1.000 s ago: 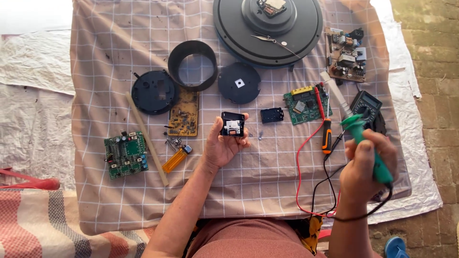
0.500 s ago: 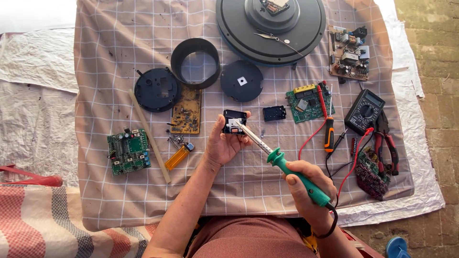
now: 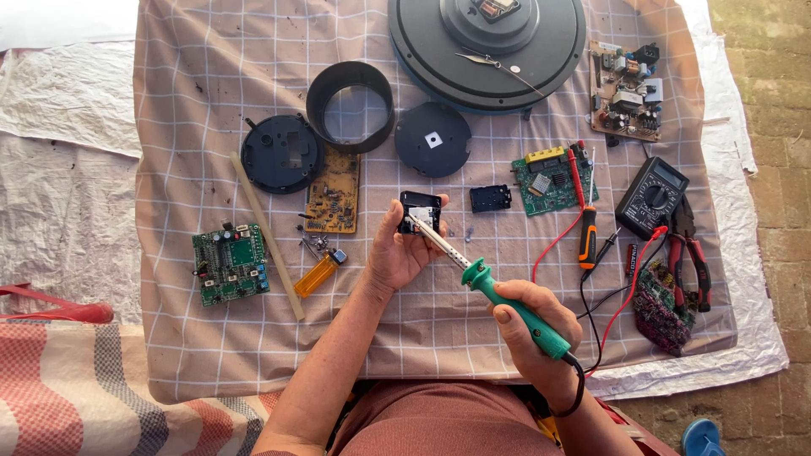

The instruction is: The person uses a soldering iron to work on a small black electronic component held in their left hand. They then use a multimeter with red and black probes to test the component's connections.

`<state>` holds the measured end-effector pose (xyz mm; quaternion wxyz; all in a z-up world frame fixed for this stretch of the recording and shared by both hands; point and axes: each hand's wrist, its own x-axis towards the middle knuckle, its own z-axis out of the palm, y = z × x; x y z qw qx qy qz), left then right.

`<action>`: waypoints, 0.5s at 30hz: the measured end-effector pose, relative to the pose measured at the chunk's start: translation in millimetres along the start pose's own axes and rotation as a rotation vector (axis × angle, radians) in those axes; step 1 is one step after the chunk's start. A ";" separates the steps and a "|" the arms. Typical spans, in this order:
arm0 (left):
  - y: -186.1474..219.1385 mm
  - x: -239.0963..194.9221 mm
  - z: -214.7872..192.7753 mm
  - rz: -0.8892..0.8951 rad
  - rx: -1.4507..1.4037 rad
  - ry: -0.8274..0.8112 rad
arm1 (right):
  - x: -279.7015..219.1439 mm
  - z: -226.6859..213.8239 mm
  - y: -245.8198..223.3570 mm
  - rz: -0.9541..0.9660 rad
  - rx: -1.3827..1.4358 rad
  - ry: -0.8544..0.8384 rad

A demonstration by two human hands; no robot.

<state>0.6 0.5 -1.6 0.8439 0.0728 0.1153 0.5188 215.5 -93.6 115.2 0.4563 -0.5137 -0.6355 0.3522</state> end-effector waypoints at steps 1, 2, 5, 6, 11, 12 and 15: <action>0.4 -0.3 0.8 0.000 -0.001 0.002 | -0.1 0.8 0.7 0.002 0.000 -0.001; 0.6 -0.6 1.6 -0.001 -0.012 -0.001 | -0.2 1.4 1.5 0.014 0.021 -0.001; 1.3 -0.9 3.5 -0.002 -0.023 0.003 | 0.8 3.3 2.0 0.015 0.061 -0.007; 1.6 -1.0 4.2 -0.002 -0.022 0.009 | 1.5 3.9 1.8 0.002 0.079 -0.014; 1.0 -0.1 0.4 0.003 -0.016 -0.002 | 2.4 3.9 1.3 0.011 0.065 -0.010; 1.0 0.2 -0.1 0.005 -0.021 -0.007 | 2.5 4.0 1.6 0.013 0.079 -0.010; 2.0 -0.6 3.2 0.005 -0.018 -0.004 | 3.1 4.4 0.9 0.001 0.071 -0.016</action>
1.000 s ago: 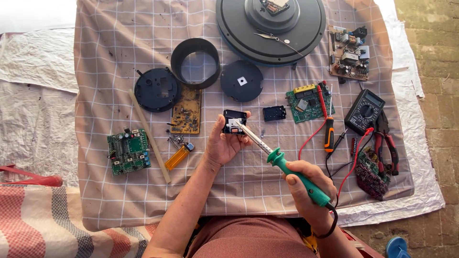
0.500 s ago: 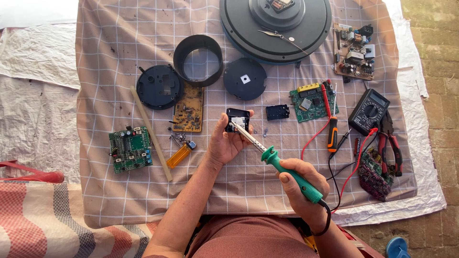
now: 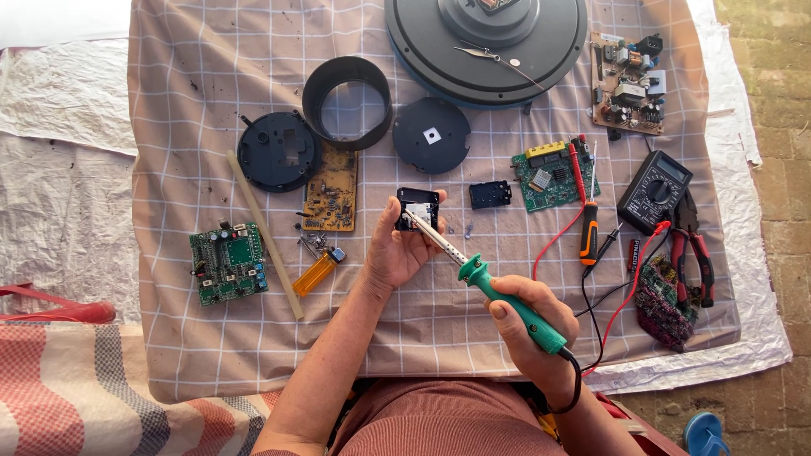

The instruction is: The person uses a soldering iron to work on a small black electronic component held in their left hand. They then use a multimeter with red and black probes to test the component's connections.

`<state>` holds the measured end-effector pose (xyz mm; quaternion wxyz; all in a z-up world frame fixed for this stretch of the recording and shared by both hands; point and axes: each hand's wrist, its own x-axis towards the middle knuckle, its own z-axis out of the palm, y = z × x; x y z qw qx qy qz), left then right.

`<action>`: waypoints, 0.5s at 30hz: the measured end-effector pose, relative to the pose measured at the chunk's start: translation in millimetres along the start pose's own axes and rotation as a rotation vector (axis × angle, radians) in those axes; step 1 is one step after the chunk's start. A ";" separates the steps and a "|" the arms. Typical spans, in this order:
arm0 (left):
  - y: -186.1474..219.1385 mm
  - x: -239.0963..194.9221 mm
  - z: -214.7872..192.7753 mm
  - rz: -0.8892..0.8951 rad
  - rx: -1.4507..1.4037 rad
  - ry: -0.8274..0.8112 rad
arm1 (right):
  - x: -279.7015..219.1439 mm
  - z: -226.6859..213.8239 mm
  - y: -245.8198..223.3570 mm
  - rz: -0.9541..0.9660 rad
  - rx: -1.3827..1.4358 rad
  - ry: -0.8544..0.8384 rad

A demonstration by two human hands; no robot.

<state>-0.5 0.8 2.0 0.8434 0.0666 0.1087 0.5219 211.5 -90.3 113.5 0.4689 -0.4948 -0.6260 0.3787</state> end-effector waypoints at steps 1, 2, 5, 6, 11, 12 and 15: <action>-0.4 0.1 -1.0 -0.001 0.000 0.001 | -0.5 0.4 0.6 0.001 0.000 0.001; -0.8 0.2 -1.9 -0.003 -0.008 -0.002 | -0.8 0.7 1.2 0.006 0.001 0.004; 0.0 -0.1 -0.4 0.000 -0.008 -0.003 | 0.5 2.3 0.0 -0.004 0.011 0.006; 0.0 -0.3 0.7 0.004 -0.002 -0.001 | 1.1 2.6 -0.8 -0.020 0.018 0.004; -0.2 -0.5 -0.8 0.003 -0.027 -0.010 | -1.5 2.2 2.2 -0.003 -0.001 -0.004; -0.3 -0.6 -0.7 0.003 -0.040 -0.011 | -2.2 2.1 3.0 0.001 0.004 -0.005; 0.2 -1.3 0.3 0.002 -0.049 0.009 | 1.0 2.8 -1.1 -0.021 -0.009 -0.013</action>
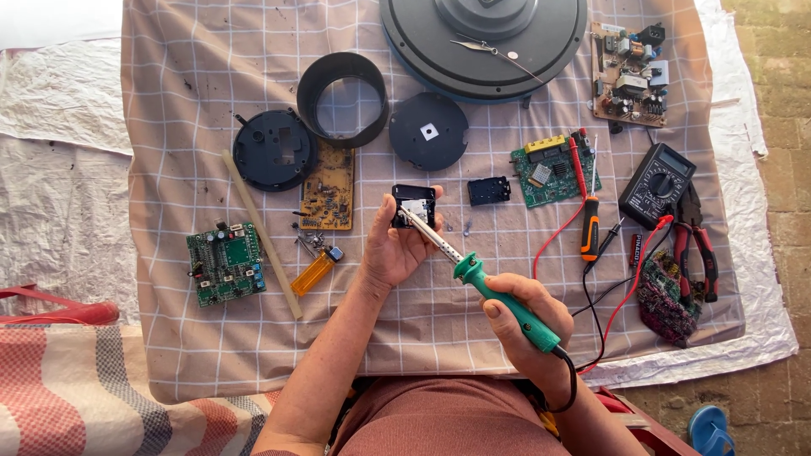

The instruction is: The person uses a soldering iron to work on a small black electronic component held in their left hand. They then use a multimeter with red and black probes to test the component's connections.

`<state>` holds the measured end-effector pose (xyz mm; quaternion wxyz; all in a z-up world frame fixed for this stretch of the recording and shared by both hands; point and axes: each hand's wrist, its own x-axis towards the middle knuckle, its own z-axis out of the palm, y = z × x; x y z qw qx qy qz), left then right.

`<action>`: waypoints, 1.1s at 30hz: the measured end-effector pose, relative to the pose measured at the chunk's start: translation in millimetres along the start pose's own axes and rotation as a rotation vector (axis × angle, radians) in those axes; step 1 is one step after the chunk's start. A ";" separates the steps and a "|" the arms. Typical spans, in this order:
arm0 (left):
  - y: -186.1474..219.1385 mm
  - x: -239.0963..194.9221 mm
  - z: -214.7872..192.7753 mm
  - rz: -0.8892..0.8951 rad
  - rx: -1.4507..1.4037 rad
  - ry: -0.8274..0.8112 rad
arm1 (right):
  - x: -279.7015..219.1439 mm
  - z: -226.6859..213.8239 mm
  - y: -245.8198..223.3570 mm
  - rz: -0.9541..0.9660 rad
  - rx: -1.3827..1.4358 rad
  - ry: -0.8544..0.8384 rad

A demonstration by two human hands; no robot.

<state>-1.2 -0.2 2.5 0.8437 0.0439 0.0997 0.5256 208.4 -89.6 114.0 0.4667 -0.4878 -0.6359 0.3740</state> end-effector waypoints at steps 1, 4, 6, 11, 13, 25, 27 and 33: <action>-0.1 -0.1 0.1 -0.001 0.001 0.001 | 0.3 -0.4 -0.2 0.001 0.001 0.001; 0.2 -0.1 1.0 -0.003 0.002 0.018 | 1.5 -0.8 -0.1 0.002 -0.031 0.002; 0.0 -0.4 1.8 0.005 -0.001 0.013 | 1.9 -0.7 0.6 -0.009 -0.014 -0.008; -0.5 0.0 -1.4 0.002 -0.014 0.010 | 0.1 -1.8 3.4 0.010 -0.052 -0.019; -0.3 0.2 -0.9 0.004 -0.016 0.006 | 0.1 -2.6 4.0 0.018 -0.058 -0.019; -0.5 0.2 -1.6 -0.026 -0.023 -0.005 | 0.5 -6.3 0.0 0.041 -0.018 -0.063; -1.1 0.9 -1.9 -0.014 0.003 -0.024 | 0.0 -8.6 -3.2 0.025 0.117 0.051; -7.2 9.4 -26.8 0.007 0.099 -0.051 | 40.2 -51.9 24.1 -0.112 0.054 0.429</action>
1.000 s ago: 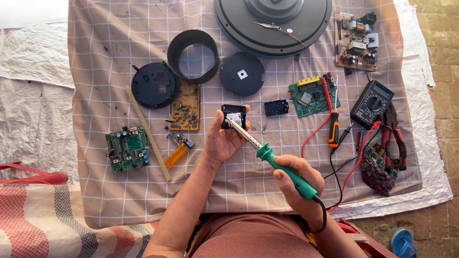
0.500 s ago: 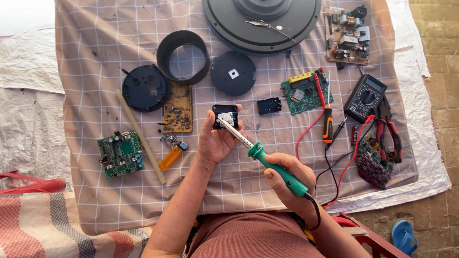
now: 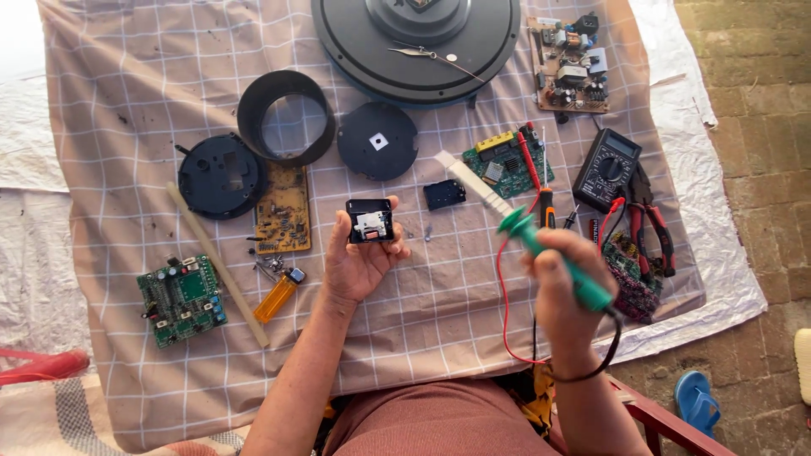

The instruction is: The person uses a soldering iron to work on a small black electronic component held in their left hand. They then use a multimeter with red and black probes to test the component's connections.

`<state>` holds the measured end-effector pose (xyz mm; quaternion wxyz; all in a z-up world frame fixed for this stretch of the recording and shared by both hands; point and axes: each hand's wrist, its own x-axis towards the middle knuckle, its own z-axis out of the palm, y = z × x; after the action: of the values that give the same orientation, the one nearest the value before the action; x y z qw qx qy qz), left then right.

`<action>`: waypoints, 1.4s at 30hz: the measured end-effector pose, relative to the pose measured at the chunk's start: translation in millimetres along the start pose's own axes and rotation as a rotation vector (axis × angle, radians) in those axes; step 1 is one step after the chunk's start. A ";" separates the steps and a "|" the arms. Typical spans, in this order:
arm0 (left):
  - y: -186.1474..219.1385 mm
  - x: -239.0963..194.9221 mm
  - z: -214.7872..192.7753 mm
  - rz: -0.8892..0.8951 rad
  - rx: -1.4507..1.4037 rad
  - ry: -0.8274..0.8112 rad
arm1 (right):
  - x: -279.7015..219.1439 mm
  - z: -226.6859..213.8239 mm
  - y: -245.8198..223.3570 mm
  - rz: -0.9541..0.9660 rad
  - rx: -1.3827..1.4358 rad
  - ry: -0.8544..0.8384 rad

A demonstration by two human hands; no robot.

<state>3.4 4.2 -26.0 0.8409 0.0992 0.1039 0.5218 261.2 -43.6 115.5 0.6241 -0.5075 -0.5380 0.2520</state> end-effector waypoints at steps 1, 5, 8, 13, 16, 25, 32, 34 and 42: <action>0.0 -0.6 1.1 -0.002 -0.001 -0.003 | 11.9 -6.1 10.9 -0.002 -0.002 0.002; 1.2 -1.9 4.3 0.001 0.000 0.003 | 56.4 -31.6 67.1 -0.071 -0.116 0.170; 1.4 -1.2 4.2 0.002 -0.002 -0.005 | 82.3 -45.6 100.0 -0.080 -0.126 0.272; 1.0 -1.1 3.6 -0.001 -0.006 -0.004 | 104.5 -56.0 132.0 -0.066 -0.178 0.346; 1.1 -0.9 3.4 -0.006 0.001 -0.004 | 110.0 -58.9 146.6 -0.060 -0.224 0.345; 1.0 -0.9 2.6 -0.006 -0.002 -0.001 | 112.9 -55.4 149.4 -0.071 -0.335 0.329; 2.0 -1.6 4.5 -0.002 0.004 -0.008 | 112.5 -58.7 149.3 -0.094 -0.382 0.297; 1.4 -0.9 4.7 0.002 0.005 -0.005 | 112.2 -60.1 148.8 -0.097 -0.392 0.288; 6.3 -6.0 25.4 -0.023 -0.124 0.029 | 89.0 -45.0 105.2 -0.080 -0.419 0.273</action>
<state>2.5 0.1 0.5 0.8497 0.0383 0.0847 0.5190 353.4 54.4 61.6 0.5816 -0.6333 -0.5090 0.0393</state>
